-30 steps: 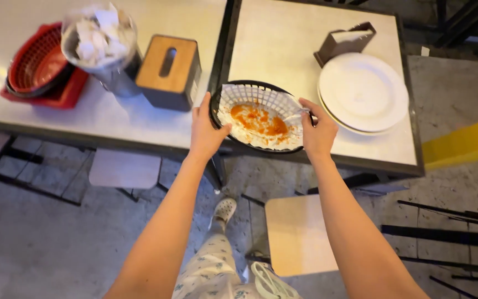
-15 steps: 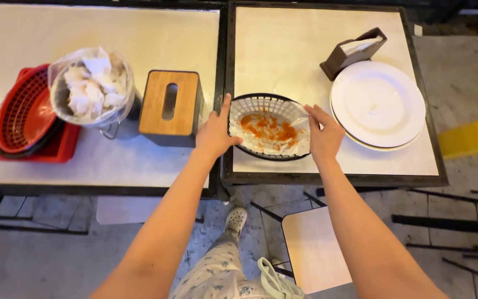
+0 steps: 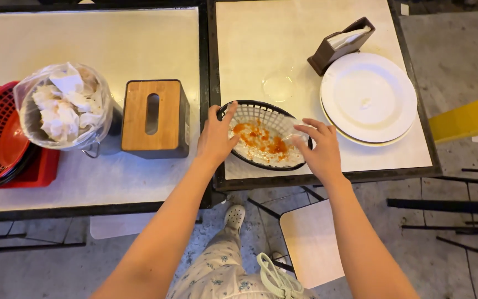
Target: Discarding trash, stacking food baskets, and carrying a tray with pitchers and glasses to a service area.
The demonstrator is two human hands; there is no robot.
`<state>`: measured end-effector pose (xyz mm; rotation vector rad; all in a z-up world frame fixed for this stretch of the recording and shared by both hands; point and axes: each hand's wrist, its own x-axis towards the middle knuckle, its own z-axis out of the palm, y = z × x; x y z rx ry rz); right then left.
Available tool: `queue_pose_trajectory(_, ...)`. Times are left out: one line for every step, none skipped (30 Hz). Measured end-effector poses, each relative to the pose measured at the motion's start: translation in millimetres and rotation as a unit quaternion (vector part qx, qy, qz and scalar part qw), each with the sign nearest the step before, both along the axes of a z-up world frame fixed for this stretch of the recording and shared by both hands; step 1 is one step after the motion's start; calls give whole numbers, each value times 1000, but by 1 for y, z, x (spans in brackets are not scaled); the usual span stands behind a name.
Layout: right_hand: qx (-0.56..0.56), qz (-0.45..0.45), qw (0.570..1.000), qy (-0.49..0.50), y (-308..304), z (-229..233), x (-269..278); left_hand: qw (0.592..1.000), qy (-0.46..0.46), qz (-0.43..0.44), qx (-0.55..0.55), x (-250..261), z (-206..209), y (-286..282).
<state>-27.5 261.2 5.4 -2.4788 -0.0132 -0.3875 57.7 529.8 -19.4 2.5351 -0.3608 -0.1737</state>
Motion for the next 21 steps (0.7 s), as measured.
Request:
queue_pose_trajectory(-1,0,1000,1,6,12,-1,1000,1,0,-1,1,-1,0)
queue_pose_trajectory(8,14,999,43,11,25,-1,1000,8,3,-29,3,-2,0)
queue_pose_trajectory(18,28,996,85,17,38,-2,998,15,7,-57,5,-2,0)
queue_pose_trajectory(17,28,996,86,15,34,-1,998,16,7,-58,5,7,0)
queue_pose_trajectory(14,46,994,97,13,30,-1,997,48,0,-68,6,17,1)
queue_pose_trajectory(11,64,992,108,12,26,0,994,80,-7,-78,6,27,2)
queue_pose_trajectory(12,66,992,109,7,16,1,994,81,-4,-77,8,23,5)
queue_pose_trajectory(-9,61,990,126,3,5,2,993,75,-26,-83,11,19,9)
queue_pose_trajectory(-30,56,988,142,-1,-5,3,993,69,-47,-88,13,15,13)
queue_pose_trajectory(-29,58,988,142,-1,-10,4,993,69,-44,-88,14,12,15)
queue_pose_trajectory(-58,56,983,164,-3,-13,5,993,73,-40,-85,15,10,16)
queue_pose_trajectory(-87,53,978,185,-4,-17,6,993,77,-35,-82,16,8,17)
queue_pose_trajectory(-87,54,978,184,-2,-13,8,993,77,-34,-82,15,13,15)
queue_pose_trajectory(-93,50,975,198,1,-9,9,994,98,-21,-49,13,18,12)
queue_pose_trajectory(-98,45,972,211,3,-4,11,993,118,-8,-16,12,24,9)
queue_pose_trajectory(-99,46,972,209,2,-6,13,993,117,-8,-17,10,27,7)
queue_pose_trajectory(-117,46,968,217,1,-9,15,994,111,-3,8,7,31,5)
queue_pose_trajectory(-134,47,964,225,1,-11,17,994,105,3,33,5,34,2)
queue_pose_trajectory(-135,46,964,224,5,-8,18,994,104,3,32,6,27,2)
queue_pose_trajectory(-164,29,953,252,9,-4,20,998,59,3,23,8,21,2)
queue_pose_trajectory(-192,13,941,279,13,0,21,1000,13,2,14,9,14,1)
